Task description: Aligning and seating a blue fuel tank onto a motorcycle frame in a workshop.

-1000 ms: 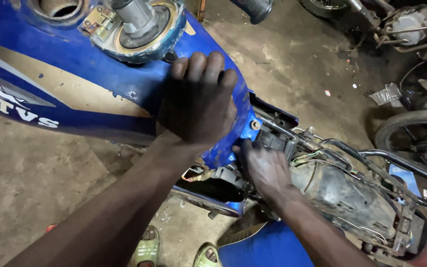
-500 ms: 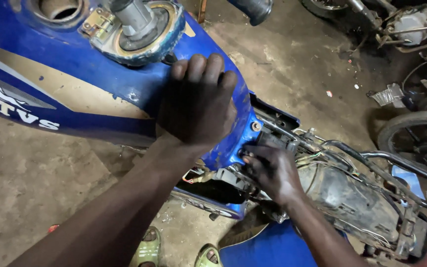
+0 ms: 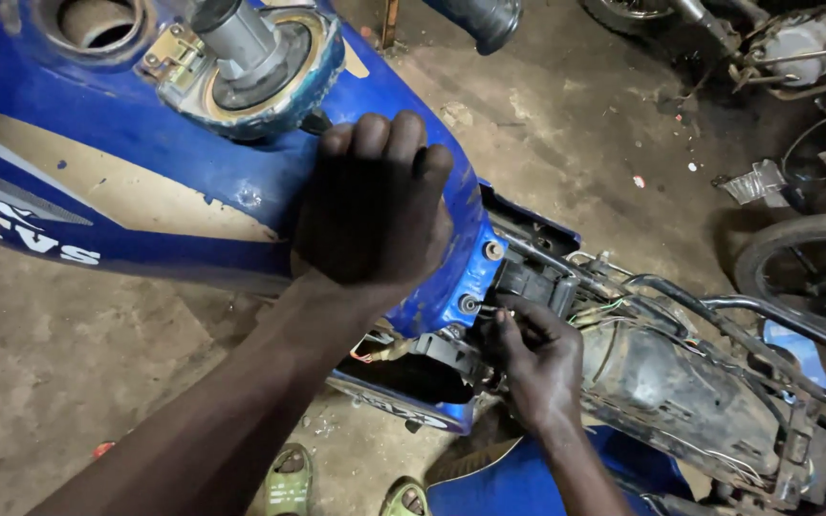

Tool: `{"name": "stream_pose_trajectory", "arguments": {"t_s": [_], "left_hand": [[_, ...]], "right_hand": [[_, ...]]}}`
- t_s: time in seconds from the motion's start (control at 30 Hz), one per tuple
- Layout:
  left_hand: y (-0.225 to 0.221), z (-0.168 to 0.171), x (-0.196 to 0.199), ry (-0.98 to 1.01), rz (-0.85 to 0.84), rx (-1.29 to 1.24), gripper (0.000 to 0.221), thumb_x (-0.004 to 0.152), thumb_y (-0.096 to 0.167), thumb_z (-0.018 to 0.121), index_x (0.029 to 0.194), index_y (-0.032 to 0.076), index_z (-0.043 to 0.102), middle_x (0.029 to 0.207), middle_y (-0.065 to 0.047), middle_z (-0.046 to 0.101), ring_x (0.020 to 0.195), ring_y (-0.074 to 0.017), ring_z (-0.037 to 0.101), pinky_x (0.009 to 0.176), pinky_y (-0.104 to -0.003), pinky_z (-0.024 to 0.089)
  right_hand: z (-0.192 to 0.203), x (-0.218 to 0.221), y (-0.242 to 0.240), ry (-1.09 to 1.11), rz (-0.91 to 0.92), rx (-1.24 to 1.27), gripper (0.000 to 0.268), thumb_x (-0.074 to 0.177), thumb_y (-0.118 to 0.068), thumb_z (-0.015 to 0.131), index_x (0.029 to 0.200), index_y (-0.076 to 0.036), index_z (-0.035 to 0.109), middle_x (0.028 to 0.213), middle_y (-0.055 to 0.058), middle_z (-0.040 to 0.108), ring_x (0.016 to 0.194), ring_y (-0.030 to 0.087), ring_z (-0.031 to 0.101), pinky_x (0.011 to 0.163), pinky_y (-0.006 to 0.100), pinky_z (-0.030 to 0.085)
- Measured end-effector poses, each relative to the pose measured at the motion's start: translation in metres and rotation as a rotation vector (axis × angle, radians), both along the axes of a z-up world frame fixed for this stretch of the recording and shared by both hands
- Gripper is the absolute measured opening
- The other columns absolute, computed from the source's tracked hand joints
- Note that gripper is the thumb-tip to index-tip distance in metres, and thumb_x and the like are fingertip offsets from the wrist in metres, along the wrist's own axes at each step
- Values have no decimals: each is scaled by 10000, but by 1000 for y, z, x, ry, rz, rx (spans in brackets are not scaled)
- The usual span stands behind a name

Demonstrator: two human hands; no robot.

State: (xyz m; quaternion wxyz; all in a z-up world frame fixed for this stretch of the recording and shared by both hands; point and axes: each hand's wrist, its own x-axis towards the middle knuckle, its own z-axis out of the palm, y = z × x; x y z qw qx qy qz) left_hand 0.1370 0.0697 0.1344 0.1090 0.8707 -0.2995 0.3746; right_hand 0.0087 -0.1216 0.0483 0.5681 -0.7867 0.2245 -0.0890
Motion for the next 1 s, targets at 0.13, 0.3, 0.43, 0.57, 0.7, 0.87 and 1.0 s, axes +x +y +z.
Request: {"name": "stream_pose_trajectory", "arguments": {"t_s": [0.13, 0.3, 0.43, 0.57, 0.7, 0.87, 1.0], "left_hand": [[0, 3, -2, 33, 39, 16, 207, 739, 186, 647, 927, 105, 618, 955, -112, 554, 850, -341, 521, 759, -474, 424], [-1, 2, 2, 27, -3, 4, 219, 747, 164, 635, 941, 94, 562, 917, -122, 522, 810, -351, 497, 705, -490, 385], [-3, 7, 1, 152, 66, 95, 160, 765, 253, 651, 871, 143, 604, 900, -90, 546, 833, -335, 548, 698, -489, 435], [-4, 11, 2, 156, 64, 99, 160, 777, 265, 645, 872, 145, 598, 904, -91, 548, 839, -329, 552, 705, -484, 434], [-3, 14, 3, 154, 66, 100, 161, 786, 274, 640, 873, 147, 594, 907, -92, 550, 843, -324, 555, 711, -480, 433], [-2, 14, -4, 170, 64, 117, 164, 805, 292, 631, 875, 150, 586, 912, -94, 554, 851, -315, 560, 721, -472, 431], [-1, 16, -3, 171, 68, 128, 167, 814, 301, 627, 876, 152, 582, 915, -95, 556, 855, -310, 563, 727, -468, 431]], "right_hand": [[11, 5, 1, 18, 199, -384, 234, 913, -147, 681, 1106, -65, 786, 1094, 95, 778, 994, 222, 757, 855, 331, 602], [8, 5, 0, -82, 277, -510, 226, 905, -84, 653, 1090, -36, 774, 1029, 111, 760, 905, 250, 742, 751, 361, 603], [0, 3, 3, -108, 231, -522, 233, 887, -23, 674, 1102, -57, 758, 1069, 117, 765, 910, 264, 760, 763, 363, 673], [-15, 5, 8, -99, 19, -450, 220, 861, -56, 643, 1051, -63, 754, 1081, 119, 789, 998, 271, 756, 878, 412, 642], [7, 19, 31, 280, -370, 240, 186, 957, -41, 647, 1116, -69, 740, 1004, 162, 797, 773, 302, 782, 612, 443, 673], [-28, 14, 23, 66, -509, 653, 72, 1014, -30, 605, 1077, -24, 640, 917, 193, 708, 721, 295, 678, 630, 446, 599], [4, 22, 30, 168, -526, 624, 78, 1021, -39, 583, 1093, -61, 607, 954, 188, 695, 752, 332, 673, 644, 478, 577]]}}
